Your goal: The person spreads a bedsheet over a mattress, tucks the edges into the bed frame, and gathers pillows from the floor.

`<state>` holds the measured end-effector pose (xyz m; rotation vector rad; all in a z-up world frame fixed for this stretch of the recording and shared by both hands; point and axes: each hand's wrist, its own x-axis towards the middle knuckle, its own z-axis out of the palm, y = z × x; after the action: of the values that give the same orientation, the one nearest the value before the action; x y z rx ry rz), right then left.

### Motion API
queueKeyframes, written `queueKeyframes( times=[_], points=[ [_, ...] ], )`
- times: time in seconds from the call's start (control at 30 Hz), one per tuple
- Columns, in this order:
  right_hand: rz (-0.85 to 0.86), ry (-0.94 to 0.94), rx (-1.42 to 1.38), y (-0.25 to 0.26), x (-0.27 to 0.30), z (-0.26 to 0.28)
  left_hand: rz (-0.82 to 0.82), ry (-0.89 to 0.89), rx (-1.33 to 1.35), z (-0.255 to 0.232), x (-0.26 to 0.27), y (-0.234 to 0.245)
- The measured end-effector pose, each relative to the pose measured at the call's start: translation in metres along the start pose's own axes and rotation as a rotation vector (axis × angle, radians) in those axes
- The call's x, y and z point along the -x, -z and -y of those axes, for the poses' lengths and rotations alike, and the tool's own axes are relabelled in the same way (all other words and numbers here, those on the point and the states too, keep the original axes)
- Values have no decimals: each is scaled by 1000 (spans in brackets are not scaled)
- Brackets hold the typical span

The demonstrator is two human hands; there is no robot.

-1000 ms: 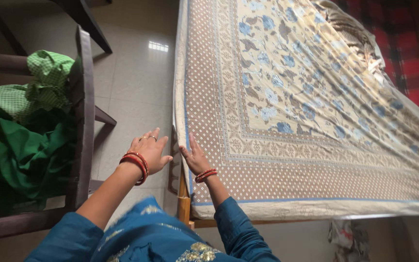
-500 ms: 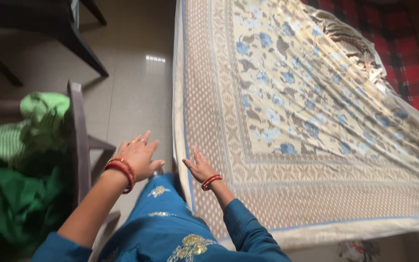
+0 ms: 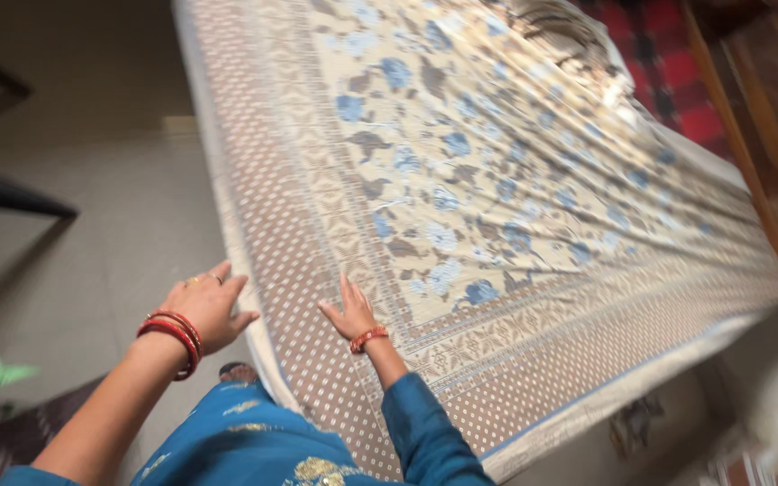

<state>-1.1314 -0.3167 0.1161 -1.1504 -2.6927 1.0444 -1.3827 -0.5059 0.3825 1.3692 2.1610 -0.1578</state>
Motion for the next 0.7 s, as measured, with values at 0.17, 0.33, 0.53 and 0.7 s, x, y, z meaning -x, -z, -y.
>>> queueKeyframes(
  times=[0.17, 0.33, 0.53, 0.7],
  points=[
    [-87, -297, -71, 6, 70, -52, 77, -201, 37, -13, -82, -33],
    [-69, -704, -206, 23, 158, -59, 220, -360, 113, -7, -153, -80],
    [-327, -960, -308, 4, 226, -8, 353, -487, 196, 31, -227, -108],
    [-314, -1102, -458, -32, 225, 30, 424, -419, 207, 52, -283, -101]
  ],
)
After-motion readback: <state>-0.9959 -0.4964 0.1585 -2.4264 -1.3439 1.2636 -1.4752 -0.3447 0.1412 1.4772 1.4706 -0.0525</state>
